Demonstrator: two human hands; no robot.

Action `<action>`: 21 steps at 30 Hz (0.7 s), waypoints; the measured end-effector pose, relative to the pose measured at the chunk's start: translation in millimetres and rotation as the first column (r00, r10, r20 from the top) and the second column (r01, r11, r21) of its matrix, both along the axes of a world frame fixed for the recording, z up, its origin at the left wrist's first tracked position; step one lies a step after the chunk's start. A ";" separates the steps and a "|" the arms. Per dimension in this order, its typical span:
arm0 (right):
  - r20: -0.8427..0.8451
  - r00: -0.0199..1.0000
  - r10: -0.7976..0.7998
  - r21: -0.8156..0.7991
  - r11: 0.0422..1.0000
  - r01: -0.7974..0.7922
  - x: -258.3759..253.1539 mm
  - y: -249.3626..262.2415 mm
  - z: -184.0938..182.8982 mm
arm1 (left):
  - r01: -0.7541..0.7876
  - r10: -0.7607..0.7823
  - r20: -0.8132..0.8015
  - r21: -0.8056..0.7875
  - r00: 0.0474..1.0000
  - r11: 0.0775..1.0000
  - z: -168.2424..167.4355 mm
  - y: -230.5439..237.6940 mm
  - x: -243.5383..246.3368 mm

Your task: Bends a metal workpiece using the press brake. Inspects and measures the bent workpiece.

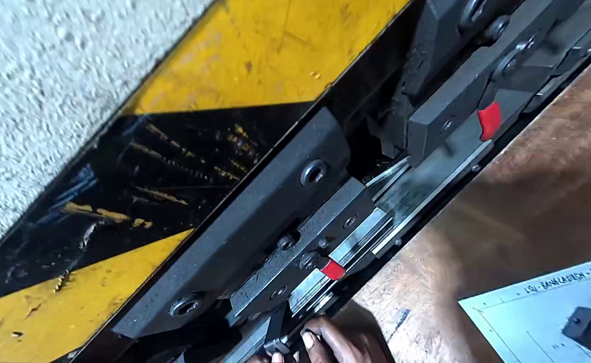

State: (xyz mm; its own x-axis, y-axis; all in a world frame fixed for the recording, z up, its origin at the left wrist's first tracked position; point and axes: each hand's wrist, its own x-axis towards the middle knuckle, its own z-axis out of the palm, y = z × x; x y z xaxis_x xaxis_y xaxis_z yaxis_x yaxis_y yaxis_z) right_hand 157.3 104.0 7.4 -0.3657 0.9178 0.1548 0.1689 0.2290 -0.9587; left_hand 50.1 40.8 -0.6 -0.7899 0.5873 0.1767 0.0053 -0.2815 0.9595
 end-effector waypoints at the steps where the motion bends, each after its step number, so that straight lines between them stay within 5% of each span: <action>1: 0.001 1.000 -0.009 0.007 1.000 0.009 -0.7 -0.2 -0.6 | 0.017 -0.017 0.008 0.020 1.000 1.000 -0.4 0.7 -0.3; 21: -0.129 0.976 -0.175 0.100 0.977 0.189 -7.4 5.9 -10.0 | 0.030 -0.052 0.173 0.127 0.984 0.991 14.8 18.0 3.9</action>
